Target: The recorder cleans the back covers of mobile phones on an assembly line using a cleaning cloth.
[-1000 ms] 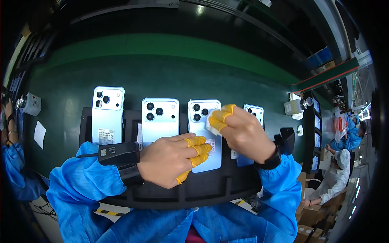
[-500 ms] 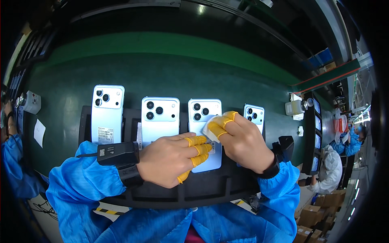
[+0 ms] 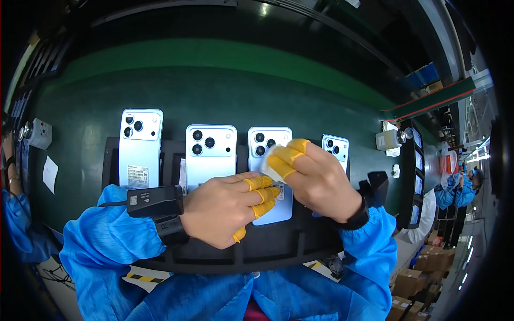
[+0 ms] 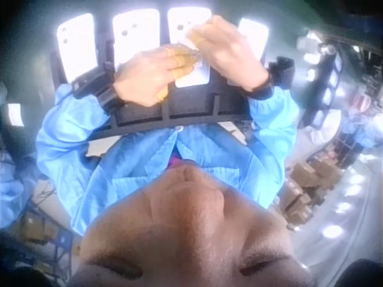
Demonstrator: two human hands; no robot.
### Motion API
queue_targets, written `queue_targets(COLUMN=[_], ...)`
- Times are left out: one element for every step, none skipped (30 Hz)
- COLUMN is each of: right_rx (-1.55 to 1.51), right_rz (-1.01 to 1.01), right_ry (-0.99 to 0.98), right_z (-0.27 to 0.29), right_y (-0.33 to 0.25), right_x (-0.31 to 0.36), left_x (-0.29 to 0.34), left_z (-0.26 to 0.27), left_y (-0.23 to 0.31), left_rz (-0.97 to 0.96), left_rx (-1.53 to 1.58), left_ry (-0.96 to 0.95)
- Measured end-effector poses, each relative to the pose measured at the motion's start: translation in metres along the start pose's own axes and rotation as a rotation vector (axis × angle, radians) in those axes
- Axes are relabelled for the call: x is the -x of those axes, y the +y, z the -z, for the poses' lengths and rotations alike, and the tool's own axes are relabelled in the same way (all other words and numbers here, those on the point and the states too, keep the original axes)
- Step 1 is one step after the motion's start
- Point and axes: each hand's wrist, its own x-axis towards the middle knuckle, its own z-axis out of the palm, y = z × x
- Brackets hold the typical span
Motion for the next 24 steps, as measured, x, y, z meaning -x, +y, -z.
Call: queue_targets(right_rx=[0.006,-0.047,-0.1,-0.104,-0.106,-0.107,-0.089,-0.092,-0.047,0.001,-0.009,-0.01,-0.017,-0.025,-0.022,-0.045,-0.068,-0.068,-0.078,-0.087,-0.088,-0.087,-0.085,-0.085], right_rz=[-0.01,0.007,0.024,0.027,0.023,0.018,0.021,0.023,0.01,0.001,-0.041,-0.034,-0.032,-0.028,-0.03,-0.007,0.016,0.013,-0.002,-0.018,-0.019,-0.02,-0.021,-0.019], right_ry=[0.001,0.04,0.079,0.082,0.059,0.035,0.009,0.004,-0.025,-0.048,-0.074,-0.072,0.0,0.074,0.074,0.046,0.018,0.019,0.025,0.03,0.028,0.015,0.003,0.0], right_z=[-0.003,-0.01,-0.015,-0.017,-0.018,-0.018,-0.014,-0.011,-0.009,-0.007,-0.004,-0.004,-0.003,-0.004,-0.006,-0.011,-0.015,-0.017,-0.02,-0.021,-0.021,-0.018,-0.014,-0.011], right_y=[-0.001,-0.002,-0.003,-0.003,-0.003,-0.004,-0.004,-0.004,-0.004,-0.003,-0.005,-0.004,-0.004,-0.004,-0.005,-0.005,-0.005,-0.006,-0.008,-0.011,-0.012,-0.012,-0.012,-0.011], right_x=[-0.006,-0.014,-0.018,-0.017,-0.014,-0.012,-0.007,-0.001,0.004,0.008,0.009,0.005,0.0,-0.004,-0.008,-0.013,-0.015,-0.013,-0.011,-0.009,-0.007,-0.005,-0.003,-0.001], left_x=[-0.002,-0.001,-0.001,0.0,0.001,0.002,0.002,0.002,0.002,0.002,0.002,0.002,0.001,-0.001,-0.002,-0.002,-0.002,-0.002,-0.001,0.0,0.001,0.001,0.001,0.001], left_z=[0.001,0.002,0.003,0.003,0.002,0.001,0.0,-0.001,-0.002,-0.003,-0.003,-0.003,-0.003,-0.003,-0.003,-0.001,0.001,0.002,0.001,0.0,-0.001,-0.001,0.0,0.0], left_y=[0.0,0.0,-0.001,-0.001,0.0,-0.001,-0.001,-0.001,-0.001,-0.001,-0.002,-0.002,-0.002,-0.001,0.0,-0.001,-0.001,-0.001,0.0,0.0,0.0,0.001,0.001,0.001], left_rz=[-0.011,-0.001,0.008,0.013,0.01,0.006,0.01,-0.008,-0.026,-0.022,-0.019,-0.013,-0.019,-0.027,-0.034,-0.034,-0.003,0.026,0.03,0.01,-0.011,-0.009,-0.013,-0.017], left_rx=[0.001,0.019,0.037,0.034,0.022,0.01,0.014,-0.005,-0.024,-0.027,-0.036,-0.046,-0.046,-0.024,-0.003,-0.003,0.021,0.046,0.047,0.033,0.019,0.02,-0.015,-0.05], left_ry=[-0.004,-0.069,-0.133,-0.135,-0.115,-0.094,-0.092,-0.047,-0.002,0.0,-0.024,-0.049,-0.048,-0.015,0.018,0.016,-0.08,-0.176,-0.176,-0.107,-0.037,-0.035,-0.037,-0.039])
